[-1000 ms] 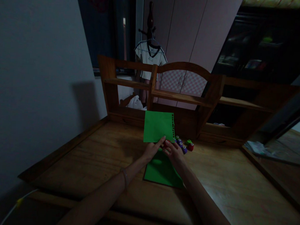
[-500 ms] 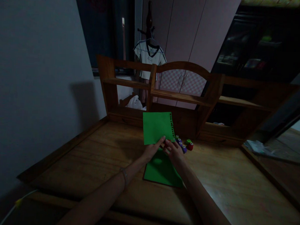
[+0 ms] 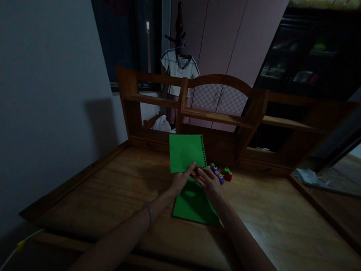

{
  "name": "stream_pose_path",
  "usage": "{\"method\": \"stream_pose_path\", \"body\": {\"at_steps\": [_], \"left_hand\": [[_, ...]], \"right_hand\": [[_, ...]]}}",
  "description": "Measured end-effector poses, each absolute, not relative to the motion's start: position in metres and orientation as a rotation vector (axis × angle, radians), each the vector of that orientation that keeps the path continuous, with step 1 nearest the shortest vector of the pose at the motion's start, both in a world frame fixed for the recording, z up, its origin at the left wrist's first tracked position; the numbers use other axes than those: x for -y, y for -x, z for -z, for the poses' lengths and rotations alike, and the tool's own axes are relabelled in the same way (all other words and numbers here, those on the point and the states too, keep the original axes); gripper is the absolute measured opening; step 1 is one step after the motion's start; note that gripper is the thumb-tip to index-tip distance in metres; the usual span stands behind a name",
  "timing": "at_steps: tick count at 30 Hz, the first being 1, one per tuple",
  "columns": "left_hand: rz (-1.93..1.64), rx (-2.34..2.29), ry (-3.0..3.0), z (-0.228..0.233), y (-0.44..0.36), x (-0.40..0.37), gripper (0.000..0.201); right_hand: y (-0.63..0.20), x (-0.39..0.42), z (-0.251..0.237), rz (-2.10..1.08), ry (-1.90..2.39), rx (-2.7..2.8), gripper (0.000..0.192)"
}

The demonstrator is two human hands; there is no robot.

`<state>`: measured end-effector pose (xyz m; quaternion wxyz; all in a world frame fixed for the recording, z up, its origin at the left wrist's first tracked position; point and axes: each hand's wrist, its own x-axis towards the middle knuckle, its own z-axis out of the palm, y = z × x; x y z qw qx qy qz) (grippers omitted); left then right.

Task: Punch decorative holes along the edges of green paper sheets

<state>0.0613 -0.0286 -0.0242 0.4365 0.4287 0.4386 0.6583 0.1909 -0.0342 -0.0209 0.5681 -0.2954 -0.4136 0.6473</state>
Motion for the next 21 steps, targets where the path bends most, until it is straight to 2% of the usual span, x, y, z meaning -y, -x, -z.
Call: {"method": "stream_pose_path", "body": {"at_steps": [6, 15, 21], "left_hand": [[-1.444, -0.997, -1.063, 0.0266, -0.0641, 0.0283, 0.043], [-1.463, -1.064, -1.069, 0.0249, -0.0599, 0.0315, 0.042], [-1.474, -1.110, -1.142, 0.0316, -0.0568, 0.0301, 0.049]], "right_hand": [[-0.1898, 0.0344, 0.0233, -1.529, 0.706, 1.045, 0.027], [-0.1885, 0.0363, 0.0215, -1.522, 0.737, 1.120, 0.031], [-0.1872, 0.0392, 0.0199, -1.556, 0.710, 1.119, 0.033]]}}
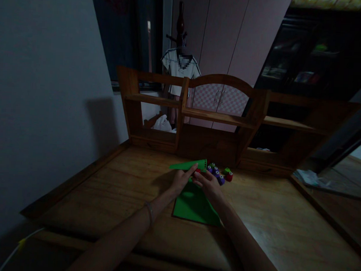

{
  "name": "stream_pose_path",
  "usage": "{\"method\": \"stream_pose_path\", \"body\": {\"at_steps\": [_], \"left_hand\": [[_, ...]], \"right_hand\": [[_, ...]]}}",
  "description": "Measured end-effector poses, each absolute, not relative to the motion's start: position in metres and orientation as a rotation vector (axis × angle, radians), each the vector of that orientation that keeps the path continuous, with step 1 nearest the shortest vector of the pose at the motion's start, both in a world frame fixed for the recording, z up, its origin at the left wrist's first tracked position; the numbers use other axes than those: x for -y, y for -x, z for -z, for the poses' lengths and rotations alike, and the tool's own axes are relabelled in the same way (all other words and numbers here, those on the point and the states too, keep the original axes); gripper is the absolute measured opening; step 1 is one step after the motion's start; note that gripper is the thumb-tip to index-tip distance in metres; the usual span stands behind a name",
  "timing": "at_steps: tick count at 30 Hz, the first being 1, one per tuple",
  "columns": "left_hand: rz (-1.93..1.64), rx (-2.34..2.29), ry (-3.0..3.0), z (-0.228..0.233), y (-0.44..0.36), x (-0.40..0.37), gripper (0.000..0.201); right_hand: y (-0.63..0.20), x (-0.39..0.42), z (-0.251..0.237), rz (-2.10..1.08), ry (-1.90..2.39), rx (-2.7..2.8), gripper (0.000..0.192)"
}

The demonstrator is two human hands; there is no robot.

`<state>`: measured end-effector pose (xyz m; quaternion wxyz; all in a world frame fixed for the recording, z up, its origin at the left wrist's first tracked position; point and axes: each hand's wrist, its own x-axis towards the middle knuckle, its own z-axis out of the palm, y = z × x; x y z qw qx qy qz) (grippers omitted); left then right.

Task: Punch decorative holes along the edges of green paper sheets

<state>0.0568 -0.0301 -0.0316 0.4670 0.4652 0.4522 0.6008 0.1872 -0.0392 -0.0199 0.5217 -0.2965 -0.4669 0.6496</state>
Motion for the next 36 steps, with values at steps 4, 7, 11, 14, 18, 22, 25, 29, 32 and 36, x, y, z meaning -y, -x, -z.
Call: {"method": "stream_pose_path", "body": {"at_steps": [4, 7, 11, 14, 18, 22, 25, 29, 32, 36], "left_hand": [[-1.481, -1.098, -1.156, 0.0295, -0.0570, 0.0320, 0.050], [-1.486, -1.098, -1.150, 0.0273, -0.0576, 0.0338, 0.050], [-1.472, -1.117, -1.158, 0.0257, -0.0581, 0.0342, 0.051], [-1.471, -1.127, -1.140, 0.0256, -0.0593, 0.0329, 0.049], [-1.502, -1.112, -1.130, 0.0253, -0.0598, 0.0321, 0.047], [-1.442, -1.174, -1.145, 0.0249, -0.0575, 0.0334, 0.047], [-1.439, -1.172, -1.141, 0.0251, -0.0568, 0.0337, 0.047], [-1.455, -1.139, -1.120, 0.0250, -0.0578, 0.0333, 0.047], [-1.452, -1.162, -1.113, 0.0243, -0.0576, 0.0337, 0.048], [-1.461, -1.161, -1.128, 0.0243, -0.0572, 0.0333, 0.051]], "right_hand": [[-0.1877, 0.0399, 0.0201, -1.560, 0.715, 1.120, 0.028], [-0.1879, 0.0395, 0.0204, -1.549, 0.752, 1.123, 0.026], [-0.1864, 0.0399, 0.0196, -1.539, 0.768, 1.118, 0.027], [-0.1852, 0.0413, 0.0178, -1.527, 0.768, 1.110, 0.028], [-0.1853, 0.0430, 0.0167, -1.532, 0.760, 1.117, 0.029], [-0.1859, 0.0430, 0.0180, -1.535, 0.751, 1.123, 0.030], [-0.1858, 0.0427, 0.0183, -1.532, 0.746, 1.127, 0.030], [-0.1854, 0.0433, 0.0172, -1.523, 0.758, 1.125, 0.032], [-0.1851, 0.0433, 0.0170, -1.518, 0.761, 1.119, 0.033], [-0.1848, 0.0425, 0.0183, -1.512, 0.749, 1.127, 0.034]]}}
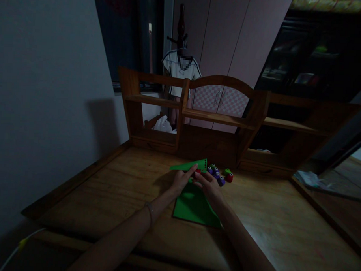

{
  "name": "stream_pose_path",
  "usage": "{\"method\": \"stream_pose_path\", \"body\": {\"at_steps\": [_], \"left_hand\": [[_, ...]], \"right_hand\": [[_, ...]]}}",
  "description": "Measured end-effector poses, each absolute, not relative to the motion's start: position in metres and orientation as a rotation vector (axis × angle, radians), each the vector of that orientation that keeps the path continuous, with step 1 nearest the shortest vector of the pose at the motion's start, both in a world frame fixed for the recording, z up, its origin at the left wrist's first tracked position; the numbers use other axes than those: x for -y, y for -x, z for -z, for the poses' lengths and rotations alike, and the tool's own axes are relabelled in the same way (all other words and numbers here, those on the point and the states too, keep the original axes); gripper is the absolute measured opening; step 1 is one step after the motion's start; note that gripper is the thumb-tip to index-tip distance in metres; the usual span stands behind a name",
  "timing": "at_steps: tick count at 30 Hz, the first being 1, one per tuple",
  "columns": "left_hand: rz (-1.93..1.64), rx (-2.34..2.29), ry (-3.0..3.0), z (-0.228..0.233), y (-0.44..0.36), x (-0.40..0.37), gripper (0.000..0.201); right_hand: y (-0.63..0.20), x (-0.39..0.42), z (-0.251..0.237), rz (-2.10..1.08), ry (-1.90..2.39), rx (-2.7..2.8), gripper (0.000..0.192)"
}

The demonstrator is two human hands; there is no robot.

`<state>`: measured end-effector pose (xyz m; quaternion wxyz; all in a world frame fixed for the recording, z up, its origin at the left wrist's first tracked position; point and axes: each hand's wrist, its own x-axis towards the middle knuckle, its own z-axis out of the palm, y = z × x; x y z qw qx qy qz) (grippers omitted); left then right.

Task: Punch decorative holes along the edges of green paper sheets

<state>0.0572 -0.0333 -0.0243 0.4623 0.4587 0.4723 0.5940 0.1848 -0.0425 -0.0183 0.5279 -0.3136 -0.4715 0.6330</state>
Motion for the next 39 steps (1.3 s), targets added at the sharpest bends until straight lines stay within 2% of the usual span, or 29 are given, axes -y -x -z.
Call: {"method": "stream_pose_path", "body": {"at_steps": [9, 16, 20, 28, 39], "left_hand": [[-1.473, -1.072, -1.089, 0.027, -0.058, 0.029, 0.052], [-1.353, -1.199, -1.066, 0.023, -0.055, 0.029, 0.051], [-1.329, -1.246, -1.049, 0.017, -0.056, 0.030, 0.049], [-1.380, -1.215, -1.070, 0.015, -0.058, 0.034, 0.040], [-1.407, -1.245, -1.139, 0.020, -0.058, 0.028, 0.041]], "right_hand": [[-0.184, 0.044, 0.018, -1.533, 0.718, 1.080, 0.034], [-0.184, 0.041, 0.022, -1.512, 0.736, 1.009, 0.027], [-0.185, 0.038, 0.022, -1.535, 0.723, 0.933, 0.030], [-0.187, 0.036, 0.023, -1.562, 0.667, 0.910, 0.025], [-0.186, 0.034, 0.026, -1.618, 0.630, 0.820, 0.027]]}}
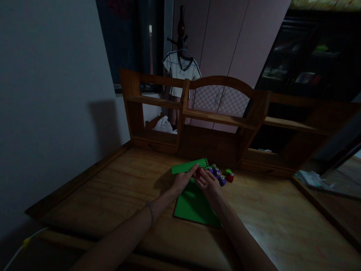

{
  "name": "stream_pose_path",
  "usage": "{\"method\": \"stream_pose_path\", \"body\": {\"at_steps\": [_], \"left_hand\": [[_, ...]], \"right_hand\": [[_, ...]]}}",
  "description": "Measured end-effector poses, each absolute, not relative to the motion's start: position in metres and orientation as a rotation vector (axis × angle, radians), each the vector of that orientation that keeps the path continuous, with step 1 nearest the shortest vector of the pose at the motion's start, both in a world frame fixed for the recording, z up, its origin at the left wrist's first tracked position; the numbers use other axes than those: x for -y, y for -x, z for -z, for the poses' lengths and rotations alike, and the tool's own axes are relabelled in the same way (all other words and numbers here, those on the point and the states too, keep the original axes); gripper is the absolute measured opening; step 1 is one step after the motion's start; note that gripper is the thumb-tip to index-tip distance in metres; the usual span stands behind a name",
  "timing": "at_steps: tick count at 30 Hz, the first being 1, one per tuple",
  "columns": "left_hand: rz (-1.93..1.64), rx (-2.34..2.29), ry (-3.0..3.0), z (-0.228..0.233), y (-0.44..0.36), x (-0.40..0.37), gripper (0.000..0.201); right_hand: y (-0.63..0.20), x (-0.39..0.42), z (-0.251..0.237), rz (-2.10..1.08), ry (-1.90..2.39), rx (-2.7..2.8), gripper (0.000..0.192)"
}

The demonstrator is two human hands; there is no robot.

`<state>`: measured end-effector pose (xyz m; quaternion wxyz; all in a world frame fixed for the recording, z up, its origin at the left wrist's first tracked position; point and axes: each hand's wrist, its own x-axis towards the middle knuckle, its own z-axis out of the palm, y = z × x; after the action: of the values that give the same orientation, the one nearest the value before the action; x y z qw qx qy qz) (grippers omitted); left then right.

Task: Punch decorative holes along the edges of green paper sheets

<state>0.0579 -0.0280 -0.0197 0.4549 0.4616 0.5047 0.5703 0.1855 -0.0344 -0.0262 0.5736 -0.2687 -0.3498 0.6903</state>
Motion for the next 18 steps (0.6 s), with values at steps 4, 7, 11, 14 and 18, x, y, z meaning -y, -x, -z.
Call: {"method": "stream_pose_path", "body": {"at_steps": [4, 7, 11, 14, 18], "left_hand": [[-1.359, -1.278, -1.144, 0.0195, -0.0578, 0.0301, 0.045], [-1.339, -1.283, -1.157, 0.0182, -0.0573, 0.0327, 0.049], [-1.325, -1.326, -1.152, 0.0150, -0.0573, 0.0349, 0.051], [-1.357, -1.306, -1.157, 0.0144, -0.0576, 0.0342, 0.050], [-1.395, -1.265, -1.154, 0.0180, -0.0582, 0.0304, 0.046]], "right_hand": [[-0.1869, 0.0330, 0.0288, -1.659, 0.639, 0.755, 0.028], [-0.1864, 0.0317, 0.0308, -1.660, 0.626, 0.736, 0.027], [-0.1848, 0.0319, 0.0305, -1.649, 0.565, 0.740, 0.027], [-0.1840, 0.0332, 0.0281, -1.650, 0.538, 0.735, 0.027], [-0.1844, 0.0334, 0.0266, -1.669, 0.565, 0.698, 0.028]]}}
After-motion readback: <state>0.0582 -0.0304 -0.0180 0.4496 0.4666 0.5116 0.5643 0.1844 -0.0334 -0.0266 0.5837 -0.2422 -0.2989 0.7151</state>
